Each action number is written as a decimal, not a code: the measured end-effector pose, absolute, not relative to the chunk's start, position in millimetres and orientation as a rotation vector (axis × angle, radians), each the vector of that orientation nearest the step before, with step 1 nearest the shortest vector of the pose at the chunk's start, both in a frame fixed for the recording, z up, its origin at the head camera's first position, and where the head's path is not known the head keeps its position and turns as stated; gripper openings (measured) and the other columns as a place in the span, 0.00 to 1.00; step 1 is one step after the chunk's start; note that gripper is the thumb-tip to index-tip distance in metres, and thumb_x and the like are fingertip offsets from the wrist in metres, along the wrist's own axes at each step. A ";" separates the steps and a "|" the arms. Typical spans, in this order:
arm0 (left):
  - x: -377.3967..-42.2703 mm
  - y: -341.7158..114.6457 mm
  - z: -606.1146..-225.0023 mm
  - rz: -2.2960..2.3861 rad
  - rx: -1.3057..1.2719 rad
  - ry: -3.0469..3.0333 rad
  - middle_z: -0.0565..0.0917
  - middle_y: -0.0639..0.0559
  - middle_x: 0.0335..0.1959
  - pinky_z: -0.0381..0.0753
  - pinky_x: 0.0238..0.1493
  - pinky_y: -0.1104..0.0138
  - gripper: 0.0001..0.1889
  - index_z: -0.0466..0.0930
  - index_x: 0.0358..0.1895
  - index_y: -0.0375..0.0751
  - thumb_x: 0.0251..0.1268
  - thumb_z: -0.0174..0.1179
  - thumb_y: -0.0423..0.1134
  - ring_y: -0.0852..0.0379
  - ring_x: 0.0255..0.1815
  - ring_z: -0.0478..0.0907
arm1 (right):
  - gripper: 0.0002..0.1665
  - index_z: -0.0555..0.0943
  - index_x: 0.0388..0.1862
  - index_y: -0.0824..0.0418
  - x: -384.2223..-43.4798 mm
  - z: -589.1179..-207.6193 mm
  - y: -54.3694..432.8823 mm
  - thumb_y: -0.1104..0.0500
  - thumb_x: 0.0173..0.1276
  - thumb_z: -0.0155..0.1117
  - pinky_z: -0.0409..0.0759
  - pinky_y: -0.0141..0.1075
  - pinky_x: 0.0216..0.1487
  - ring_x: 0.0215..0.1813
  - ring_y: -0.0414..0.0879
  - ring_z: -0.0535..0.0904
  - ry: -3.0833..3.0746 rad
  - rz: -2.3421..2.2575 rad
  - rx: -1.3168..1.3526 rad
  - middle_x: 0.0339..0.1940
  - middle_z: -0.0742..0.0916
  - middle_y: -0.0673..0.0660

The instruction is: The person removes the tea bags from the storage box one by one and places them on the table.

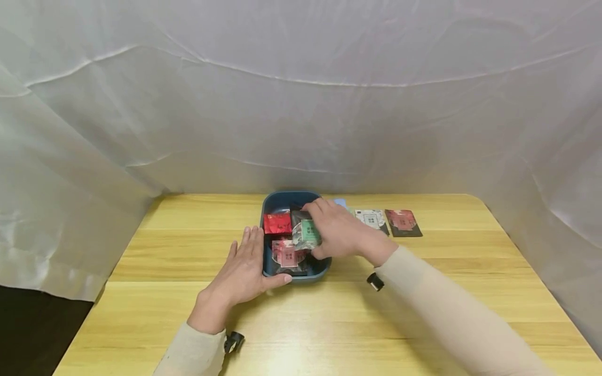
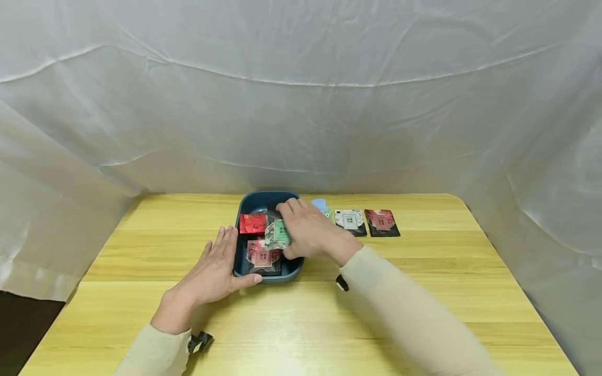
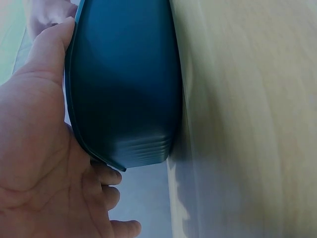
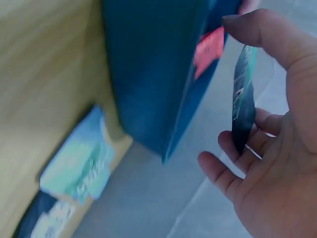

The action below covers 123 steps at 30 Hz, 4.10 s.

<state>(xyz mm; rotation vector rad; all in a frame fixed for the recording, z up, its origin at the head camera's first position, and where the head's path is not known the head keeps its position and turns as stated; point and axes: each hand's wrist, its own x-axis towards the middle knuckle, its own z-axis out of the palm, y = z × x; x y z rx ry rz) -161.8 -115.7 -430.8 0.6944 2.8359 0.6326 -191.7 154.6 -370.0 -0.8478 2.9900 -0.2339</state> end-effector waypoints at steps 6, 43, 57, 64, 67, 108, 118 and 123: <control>-162.2 -114.3 -432.6 0.646 0.689 2.834 0.42 0.34 0.88 0.42 0.84 0.36 0.74 0.36 0.86 0.31 0.54 0.61 0.84 0.37 0.89 0.35 | 0.59 0.64 0.76 0.67 -191.4 -359.2 201.9 0.52 0.49 0.84 0.77 0.52 0.69 0.67 0.58 0.71 3.018 -0.399 -0.816 0.69 0.75 0.64; -164.5 -123.6 -433.9 0.650 0.679 2.830 0.41 0.33 0.88 0.42 0.84 0.36 0.73 0.36 0.86 0.31 0.55 0.60 0.83 0.36 0.89 0.34 | 0.54 0.66 0.73 0.72 -192.4 -405.9 425.2 0.59 0.50 0.81 0.71 0.74 0.64 0.66 0.76 0.70 2.940 0.018 -0.215 0.66 0.74 0.79; -164.3 -124.1 -434.1 0.659 0.690 2.838 0.42 0.33 0.88 0.43 0.84 0.36 0.74 0.36 0.86 0.31 0.55 0.60 0.83 0.35 0.89 0.36 | 0.53 0.64 0.77 0.69 -194.5 -412.8 423.9 0.65 0.53 0.76 0.70 0.76 0.64 0.68 0.78 0.68 2.905 0.045 -0.190 0.72 0.70 0.79; -163.7 -127.1 -433.4 0.655 0.688 2.840 0.42 0.33 0.88 0.43 0.84 0.36 0.73 0.36 0.86 0.30 0.55 0.61 0.82 0.35 0.89 0.36 | 0.58 0.62 0.80 0.70 -197.2 -413.5 419.0 0.64 0.50 0.78 0.65 0.79 0.67 0.72 0.82 0.63 2.885 0.036 -0.163 0.76 0.67 0.80; -163.7 -128.6 -434.1 0.655 0.682 2.844 0.43 0.33 0.88 0.44 0.84 0.36 0.73 0.36 0.86 0.31 0.55 0.61 0.82 0.35 0.89 0.36 | 0.60 0.61 0.80 0.71 -198.9 -414.5 417.5 0.63 0.50 0.80 0.63 0.79 0.68 0.74 0.83 0.61 2.881 0.033 -0.160 0.77 0.65 0.80; -166.6 -116.7 -430.9 0.656 0.684 2.804 0.40 0.34 0.88 0.42 0.84 0.37 0.73 0.35 0.85 0.30 0.57 0.58 0.83 0.38 0.89 0.32 | 0.46 0.76 0.72 0.66 -187.9 -400.7 113.7 0.42 0.63 0.80 0.70 0.50 0.79 0.74 0.57 0.76 2.876 -0.251 -0.933 0.70 0.82 0.61; -166.2 -117.5 -431.8 0.665 0.686 2.811 0.40 0.33 0.87 0.42 0.85 0.37 0.73 0.34 0.85 0.30 0.57 0.59 0.82 0.38 0.89 0.32 | 0.48 0.76 0.71 0.62 -185.1 -412.2 109.9 0.40 0.59 0.83 0.71 0.50 0.79 0.70 0.54 0.78 2.871 -0.186 -0.945 0.67 0.83 0.58; -166.6 -117.7 -432.5 0.670 0.690 2.813 0.41 0.33 0.87 0.42 0.85 0.38 0.73 0.35 0.85 0.30 0.57 0.59 0.83 0.38 0.89 0.32 | 0.46 0.77 0.69 0.62 -186.5 -414.4 110.9 0.40 0.59 0.83 0.71 0.48 0.78 0.68 0.53 0.79 2.876 -0.168 -0.934 0.65 0.84 0.57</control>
